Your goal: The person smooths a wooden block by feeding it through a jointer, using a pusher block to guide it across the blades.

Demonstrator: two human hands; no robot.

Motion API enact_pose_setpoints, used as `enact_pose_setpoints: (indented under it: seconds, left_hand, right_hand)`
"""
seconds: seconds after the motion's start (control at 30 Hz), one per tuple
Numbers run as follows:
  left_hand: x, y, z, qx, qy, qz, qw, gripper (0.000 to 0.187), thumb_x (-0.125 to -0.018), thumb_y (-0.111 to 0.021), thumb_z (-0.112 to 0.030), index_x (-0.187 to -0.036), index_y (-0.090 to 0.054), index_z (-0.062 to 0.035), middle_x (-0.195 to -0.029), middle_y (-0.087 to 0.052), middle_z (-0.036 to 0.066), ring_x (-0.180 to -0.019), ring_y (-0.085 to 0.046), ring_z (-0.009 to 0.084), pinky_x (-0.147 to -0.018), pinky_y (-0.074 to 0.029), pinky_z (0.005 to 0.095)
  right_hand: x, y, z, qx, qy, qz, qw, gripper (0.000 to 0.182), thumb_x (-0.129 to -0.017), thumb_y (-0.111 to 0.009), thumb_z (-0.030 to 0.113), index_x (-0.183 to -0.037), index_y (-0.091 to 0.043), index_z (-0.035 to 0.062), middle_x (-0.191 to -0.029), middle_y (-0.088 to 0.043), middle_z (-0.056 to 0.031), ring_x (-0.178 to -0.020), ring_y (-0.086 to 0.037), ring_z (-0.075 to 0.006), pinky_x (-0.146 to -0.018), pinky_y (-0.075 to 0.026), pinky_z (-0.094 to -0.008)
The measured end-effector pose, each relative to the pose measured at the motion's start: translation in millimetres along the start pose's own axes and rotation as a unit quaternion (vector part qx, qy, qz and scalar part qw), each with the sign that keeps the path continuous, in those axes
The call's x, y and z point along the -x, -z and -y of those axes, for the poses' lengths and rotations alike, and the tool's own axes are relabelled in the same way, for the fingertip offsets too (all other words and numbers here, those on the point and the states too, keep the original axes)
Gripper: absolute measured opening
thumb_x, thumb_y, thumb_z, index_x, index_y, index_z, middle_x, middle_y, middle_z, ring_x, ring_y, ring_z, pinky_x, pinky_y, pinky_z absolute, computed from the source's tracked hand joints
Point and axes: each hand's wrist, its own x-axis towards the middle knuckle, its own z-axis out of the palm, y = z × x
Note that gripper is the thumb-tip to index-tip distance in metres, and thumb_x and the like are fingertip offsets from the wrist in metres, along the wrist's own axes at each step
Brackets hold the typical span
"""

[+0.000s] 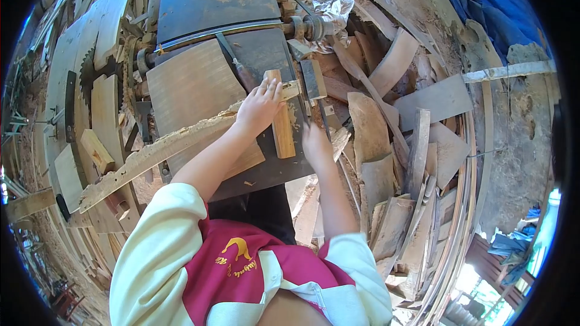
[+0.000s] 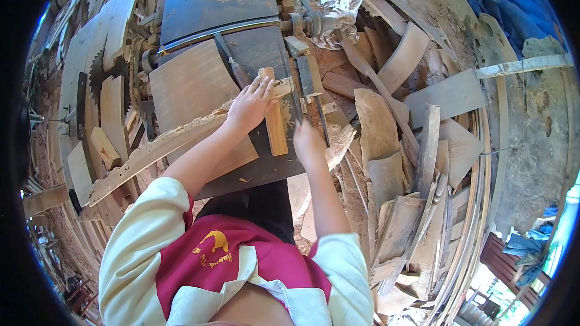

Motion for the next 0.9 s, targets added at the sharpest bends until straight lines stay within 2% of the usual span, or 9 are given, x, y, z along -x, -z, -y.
enact_pose_setpoints:
  seconds: [0.13,0.3,0.37,0.63,0.7,0.73,0.8,0.83,0.9]
  left_hand:
    - [1.3,0.3,-0.1,-0.002,0.000,-0.007,1.000,0.047,-0.085,-0.049,-0.032,-0.119,-0.045,0.0004,-0.122,-0.049,0.015,-0.115,-0.045,0.0276,-0.093,-0.038,0.0343]
    - [1.0,-1.5,0.6,0.000,0.000,-0.006,1.000,0.048,-0.085,-0.049,-0.032,-0.120,-0.045,0.0002,-0.122,-0.049,0.015,-0.114,-0.045,0.0280,-0.093,-0.038,0.0340]
    - [-0.2,-0.7,0.5,0.003,-0.002,-0.006,1.000,0.048,-0.085,-0.048,-0.031,-0.120,-0.044,0.0004,-0.122,-0.049,0.015,-0.114,-0.045,0.0281,-0.094,-0.038,0.0341]
    - [-0.2,0.6,3.5,0.038,0.009,-0.005,0.999,0.046,-0.085,-0.049,-0.030,-0.120,-0.045,-0.0004,-0.123,-0.048,0.015,-0.115,-0.044,0.0290,-0.095,-0.036,0.0366]
    - [-0.7,9.3,9.7,0.137,0.007,-0.050,0.989,0.044,-0.082,-0.054,-0.027,-0.119,-0.047,-0.0028,-0.123,-0.047,0.015,-0.116,-0.042,0.0295,-0.096,-0.035,0.0379]
    - [0.2,21.4,12.3,0.137,0.008,-0.057,0.989,0.044,-0.082,-0.054,-0.027,-0.119,-0.047,-0.0028,-0.123,-0.047,0.015,-0.116,-0.042,0.0295,-0.096,-0.035,0.0379]
    - [12.1,48.9,20.6,0.208,0.083,-0.133,0.965,0.044,-0.080,-0.058,-0.024,-0.118,-0.049,-0.0047,-0.124,-0.047,0.015,-0.117,-0.041,0.0301,-0.097,-0.034,0.0389]
    - [23.7,60.2,27.6,0.245,0.116,-0.113,0.956,0.046,-0.079,-0.058,-0.029,-0.116,-0.050,-0.0024,-0.124,-0.046,0.016,-0.118,-0.040,0.0310,-0.097,-0.032,0.0433]
    - [55.3,77.6,42.6,0.213,0.142,-0.095,0.962,0.052,-0.076,-0.062,-0.028,-0.120,-0.047,-0.0043,-0.126,-0.044,0.016,-0.118,-0.040,0.0311,-0.097,-0.033,0.0412]
  right_hand:
    - [-40.7,-5.8,14.3,0.026,0.058,-0.066,0.996,0.035,-0.091,-0.033,0.032,-0.084,-0.052,0.0030,-0.072,-0.060,-0.0218,-0.069,-0.058,-0.0393,-0.062,-0.045,-0.0493]
    - [-3.6,-7.7,2.3,0.039,0.031,-0.119,0.992,0.033,-0.091,-0.036,0.031,-0.083,-0.052,0.0039,-0.066,-0.059,-0.0195,-0.062,-0.058,-0.0379,-0.057,-0.045,-0.0479]
    - [20.6,2.2,0.9,-0.019,0.022,-0.190,0.981,0.030,-0.090,-0.038,0.029,-0.084,-0.053,0.0040,-0.065,-0.059,-0.0203,-0.062,-0.058,-0.0383,-0.057,-0.044,-0.0482]
    - [76.8,-1.8,-33.8,-0.065,-0.064,-0.140,0.986,0.032,-0.089,-0.038,0.032,-0.088,-0.054,0.0045,-0.069,-0.059,-0.0219,-0.068,-0.058,-0.0395,-0.062,-0.044,-0.0489]
    - [85.5,-7.3,-44.2,-0.050,-0.074,-0.120,0.989,0.032,-0.089,-0.039,0.033,-0.088,-0.053,0.0046,-0.072,-0.059,-0.0216,-0.072,-0.058,-0.0396,-0.064,-0.044,-0.0483]
    - [88.9,-7.4,-46.9,-0.047,-0.069,-0.124,0.989,0.032,-0.089,-0.039,0.033,-0.088,-0.053,0.0046,-0.072,-0.059,-0.0216,-0.072,-0.058,-0.0396,-0.064,-0.044,-0.0483]
    - [95.2,-10.1,-49.8,-0.020,-0.069,-0.108,0.992,0.032,-0.089,-0.039,0.034,-0.085,-0.053,0.0046,-0.075,-0.060,-0.0207,-0.073,-0.058,-0.0391,-0.064,-0.044,-0.0475]
    - [96.8,-13.6,-52.5,-0.031,-0.058,-0.117,0.991,0.033,-0.088,-0.041,0.035,-0.083,-0.053,0.0043,-0.075,-0.060,-0.0198,-0.073,-0.058,-0.0389,-0.065,-0.044,-0.0470]
    - [97.7,-18.4,-53.4,-0.033,-0.052,-0.116,0.991,0.034,-0.088,-0.041,0.036,-0.082,-0.053,0.0040,-0.076,-0.060,-0.0195,-0.073,-0.058,-0.0387,-0.065,-0.044,-0.0466]
